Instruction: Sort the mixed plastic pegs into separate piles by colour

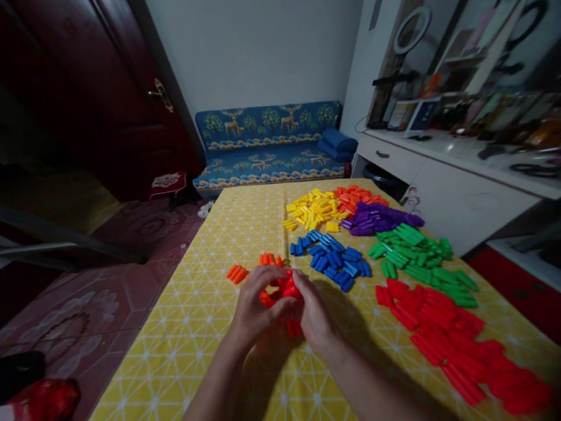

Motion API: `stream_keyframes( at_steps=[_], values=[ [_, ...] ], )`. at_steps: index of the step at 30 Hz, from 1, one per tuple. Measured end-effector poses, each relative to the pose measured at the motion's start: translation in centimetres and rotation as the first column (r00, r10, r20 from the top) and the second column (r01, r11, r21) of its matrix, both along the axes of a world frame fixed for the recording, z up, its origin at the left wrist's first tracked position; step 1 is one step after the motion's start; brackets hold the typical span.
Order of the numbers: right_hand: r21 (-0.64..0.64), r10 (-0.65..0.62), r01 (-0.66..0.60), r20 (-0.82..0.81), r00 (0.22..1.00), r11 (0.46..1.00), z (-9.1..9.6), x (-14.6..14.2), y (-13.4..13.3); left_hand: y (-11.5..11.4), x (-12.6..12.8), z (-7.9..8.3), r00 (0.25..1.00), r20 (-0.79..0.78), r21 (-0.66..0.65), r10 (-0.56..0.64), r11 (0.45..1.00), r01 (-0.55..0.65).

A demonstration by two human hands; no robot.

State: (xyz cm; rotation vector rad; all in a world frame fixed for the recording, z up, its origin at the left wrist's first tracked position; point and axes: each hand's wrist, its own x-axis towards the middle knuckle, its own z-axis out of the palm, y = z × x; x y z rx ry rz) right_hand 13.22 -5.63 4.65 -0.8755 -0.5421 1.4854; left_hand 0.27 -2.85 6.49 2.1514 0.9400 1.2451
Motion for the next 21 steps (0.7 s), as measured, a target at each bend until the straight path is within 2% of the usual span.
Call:
stream_keyframes(
  at_steps=[2, 4, 6, 8, 9, 10, 12, 14, 15, 16, 18, 21],
  values=[
    [-0.026, -0.053, 0.053, -0.023, 0.998, 0.998, 0.0, 0.4, -1.2, -0.5, 1.4, -0.3, 0.998, -0.039, 0.071, -0.045, 0.996, 0.048],
    [-0.064, -0.092, 0.094, 0.04, 0.995, 0.994, -0.1, 1.8, -2.1, -0.9, 2.3, -0.7, 0.989, -0.115, 0.098, -0.088, 0.99, 0.1],
    [-0.095, -0.108, 0.126, 0.177, 0.978, 0.987, 0.0, 4.5, -3.0, -1.2, 2.7, -1.0, 0.975, -0.187, 0.09, -0.121, 0.986, 0.14],
    [-0.059, -0.18, 0.221, 0.399, 0.899, 0.973, 0.6, 8.5, -4.1, -1.2, 2.5, -1.3, 0.969, -0.211, 0.072, -0.129, 0.986, 0.147],
    [-0.015, -0.239, 0.29, 0.529, 0.814, 0.957, 1.0, 10.9, -4.8, -1.1, 2.2, -1.4, 0.972, -0.203, 0.066, -0.119, 0.989, 0.135],
    [0.039, -0.293, 0.356, 0.656, 0.696, 0.934, 1.4, 13.6, -5.6, -1.0, 1.8, -1.6, 0.976, -0.19, 0.06, -0.102, 0.991, 0.116],
    [0.133, -0.341, 0.472, 0.855, 0.389, 0.872, 1.9, 19.2, -7.4, -0.6, 1.0, -1.8, 0.984, -0.17, 0.054, -0.05, 0.997, 0.06],
    [0.211, -0.312, 0.551, 0.946, 0.094, 0.807, 1.8, 24.6, -9.4, -0.1, 0.2, -2.0, 0.988, -0.154, 0.06, 0.017, 0.998, -0.008],
    [0.211, -0.262, 0.576, 0.965, 0.005, 0.79, 1.5, 27.0, -10.4, 0.1, 0.0, -2.0, 0.989, -0.141, 0.062, 0.051, 0.997, -0.043],
    [0.196, -0.212, 0.598, 0.976, -0.044, 0.777, 1.0, 29.1, -11.3, 0.2, -0.3, -2.0, 0.989, -0.126, 0.062, 0.079, 0.995, -0.072],
    [0.156, -0.157, 0.62, 0.986, -0.053, 0.769, -0.4, 32.0, -12.8, 0.4, -0.6, -2.1, 0.987, -0.098, 0.048, 0.124, 0.992, -0.12],
    [0.094, -0.173, 0.587, 0.982, 0.08, 0.804, -2.6, 33.6, -14.0, 0.5, -0.8, -2.0, 0.982, -0.074, 0.006, 0.171, 0.985, -0.171]
  ],
)
